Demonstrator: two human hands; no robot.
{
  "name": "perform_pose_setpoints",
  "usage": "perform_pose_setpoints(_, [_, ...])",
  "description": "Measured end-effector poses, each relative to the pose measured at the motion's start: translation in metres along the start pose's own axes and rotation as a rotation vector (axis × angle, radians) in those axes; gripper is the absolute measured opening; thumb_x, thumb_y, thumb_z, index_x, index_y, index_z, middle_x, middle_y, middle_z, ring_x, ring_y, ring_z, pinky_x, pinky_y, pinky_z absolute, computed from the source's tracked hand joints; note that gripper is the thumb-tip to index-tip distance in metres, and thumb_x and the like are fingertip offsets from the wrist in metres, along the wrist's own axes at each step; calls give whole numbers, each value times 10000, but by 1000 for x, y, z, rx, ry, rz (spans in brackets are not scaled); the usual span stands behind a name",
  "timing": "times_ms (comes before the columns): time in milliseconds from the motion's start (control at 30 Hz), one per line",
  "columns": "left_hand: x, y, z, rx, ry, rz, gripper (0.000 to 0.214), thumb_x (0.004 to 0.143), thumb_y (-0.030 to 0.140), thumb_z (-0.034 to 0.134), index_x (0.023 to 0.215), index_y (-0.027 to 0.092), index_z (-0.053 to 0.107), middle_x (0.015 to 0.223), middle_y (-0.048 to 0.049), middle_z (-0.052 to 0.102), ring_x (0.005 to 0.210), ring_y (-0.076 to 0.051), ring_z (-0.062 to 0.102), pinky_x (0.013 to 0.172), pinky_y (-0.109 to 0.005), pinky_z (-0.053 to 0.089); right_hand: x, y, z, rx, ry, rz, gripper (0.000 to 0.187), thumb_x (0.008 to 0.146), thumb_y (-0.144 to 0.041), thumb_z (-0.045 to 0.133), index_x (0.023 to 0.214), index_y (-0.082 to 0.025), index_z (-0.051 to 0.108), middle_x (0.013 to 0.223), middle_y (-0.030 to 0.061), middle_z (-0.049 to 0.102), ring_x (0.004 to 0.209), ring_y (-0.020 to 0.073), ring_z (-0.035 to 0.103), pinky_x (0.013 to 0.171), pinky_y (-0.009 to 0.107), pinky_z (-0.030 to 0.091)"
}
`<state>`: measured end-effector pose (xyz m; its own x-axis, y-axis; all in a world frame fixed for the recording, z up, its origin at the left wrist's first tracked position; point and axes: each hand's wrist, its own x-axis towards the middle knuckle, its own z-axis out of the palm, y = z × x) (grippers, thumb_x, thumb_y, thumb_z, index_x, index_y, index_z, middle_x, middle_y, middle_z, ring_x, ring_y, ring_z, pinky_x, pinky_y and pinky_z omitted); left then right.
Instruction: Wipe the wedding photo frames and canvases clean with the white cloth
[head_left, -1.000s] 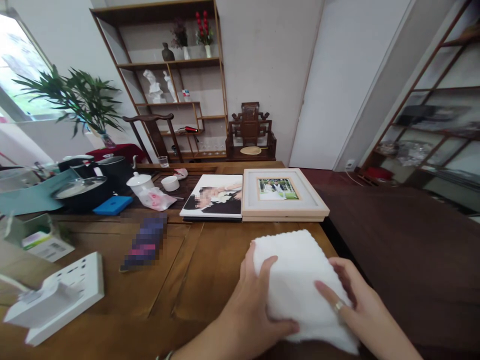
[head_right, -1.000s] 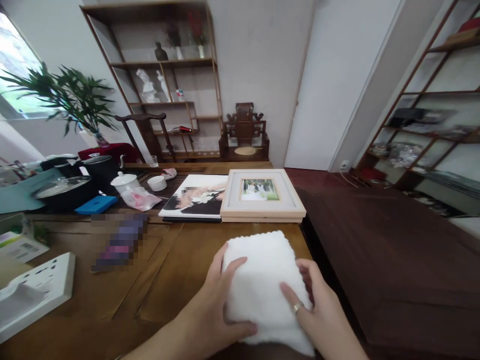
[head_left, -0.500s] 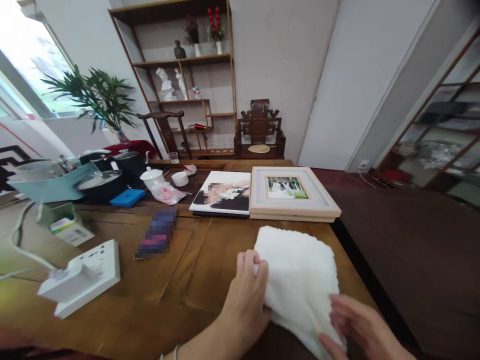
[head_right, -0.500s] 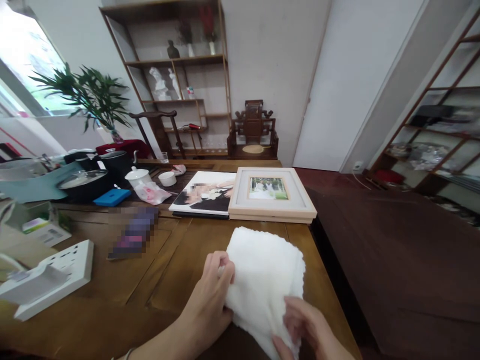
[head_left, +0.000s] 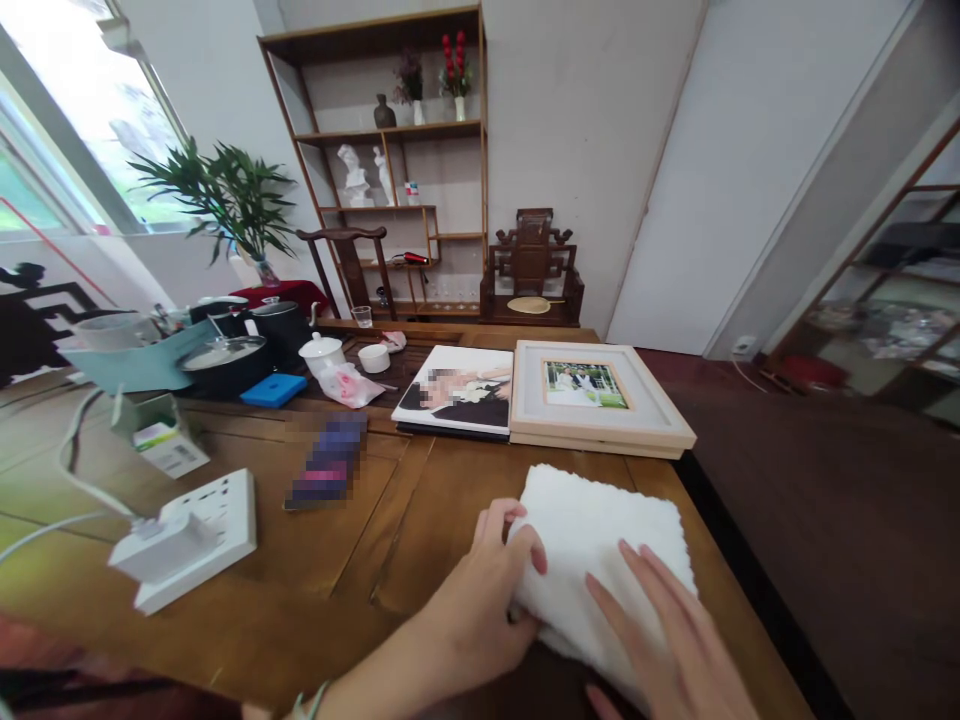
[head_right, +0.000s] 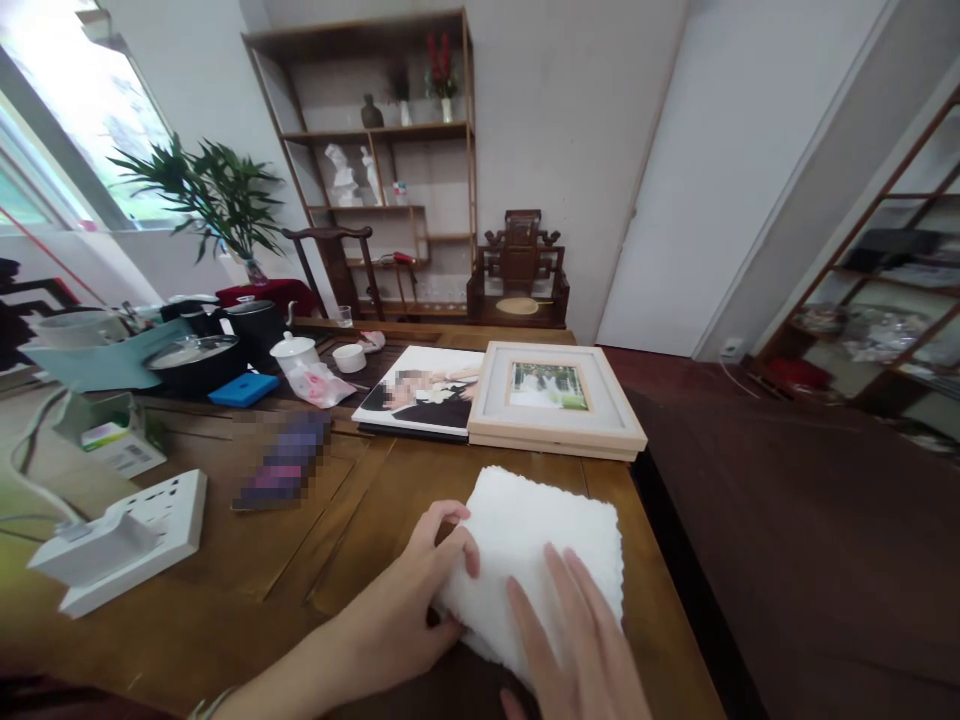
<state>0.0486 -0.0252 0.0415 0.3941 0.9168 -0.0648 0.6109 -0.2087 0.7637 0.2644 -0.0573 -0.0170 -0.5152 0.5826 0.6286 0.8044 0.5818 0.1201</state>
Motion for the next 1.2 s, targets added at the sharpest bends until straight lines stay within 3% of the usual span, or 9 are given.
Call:
perform_pose_setpoints(100, [12, -8, -38, -166, -103, 16, 402, 630, 310, 762, 980, 226, 583, 1264, -77, 473, 1022, -218, 559, 790, -309, 503, 1, 4, 14, -70, -113, -99, 778, 663, -60, 435, 1432, -151, 367, 1387, 166, 487, 1197, 374, 518, 832, 504, 548])
perform_pose_setpoints(133, [21, -14, -54, -170, 2, -39, 331, 702, 378, 698, 972, 213, 600, 1174, -75, 554, 974, -208, 584, 766, -300, 504, -1, 9, 16, -74, -139, -120, 816, 640, -29, 402, 1444, -156, 347, 1392, 146, 487, 1207, 367, 511, 843, 519, 542])
perform_pose_setpoints(233, [54, -44, -106, 45, 524, -213, 302, 723, 408, 641, 897, 161, 627, 952, -83, 663, 914, -227, 605, 789, -304, 467, -6, 31, 10, -64, -159, -129, 874, 619, 8, 337, 1465, -210, 305, 1398, 72, 486, 1222, 331, 504, 862, 562, 523])
perform_pose_setpoints(300, [78, -68, -136, 115, 672, -288, 331, 709, 418, 638, 885, 138, 617, 968, -120, 657, 1028, -282, 561, 805, -317, 433, -10, 46, 4, -73, -154, -104, 887, 613, 8, 320, 1471, -219, 287, 1390, 39, 494, 1223, 302, 508, 880, 560, 513])
perform_pose_setpoints(400, [105, -97, -163, 154, 704, -400, 322, 660, 464, 681, 673, 154, 596, 698, -75, 644, 927, -303, 597, 692, -291, 406, -18, 61, 0, -107, -153, -67, 864, 635, -16, 330, 1478, -191, 262, 1389, 34, 496, 1232, 279, 504, 909, 531, 498])
perform_pose_setpoints(533, [122, -119, -168, 163, 633, -495, 400, 608, 488, 768, 518, 162, 554, 522, -16, 568, 787, -278, 630, 603, -270, 398, -25, 73, 5, -105, -86, -48, 741, 759, -138, 423, 1481, -164, 257, 1377, 82, 510, 1215, 312, 517, 966, 546, 441])
perform_pose_setpoints(733, [127, -133, -170, 98, 536, -575, 317, 887, 370, 575, 1091, 129, 605, 1107, -41, 618, 958, -253, 622, 806, -407, 530, -26, 107, 5, -17, -92, -11, 803, 705, -9, 318, 1460, -280, 318, 1377, 12, 519, 1158, 259, 573, 910, 463, 501])
perform_pose_setpoints(833, [128, -135, -174, 29, 530, -592, 342, 881, 364, 584, 1136, 137, 591, 1167, -49, 596, 1014, -284, 603, 836, -428, 523, -28, 117, 3, -4, -52, -26, 764, 749, -19, 341, 1464, -288, 311, 1318, 5, 577, 1067, 224, 631, 831, 373, 535])
perform_pose_setpoints(1200, [130, -116, -174, -403, 541, -542, 340, 899, 319, 572, 1195, 154, 545, 1195, -97, 581, 1002, -222, 610, 831, -426, 525, -22, 90, 1, -66, -78, -47, 588, 791, -260, 533, 1375, -236, 467, 1213, 54, 635, 999, 260, 591, 773, 371, 464])
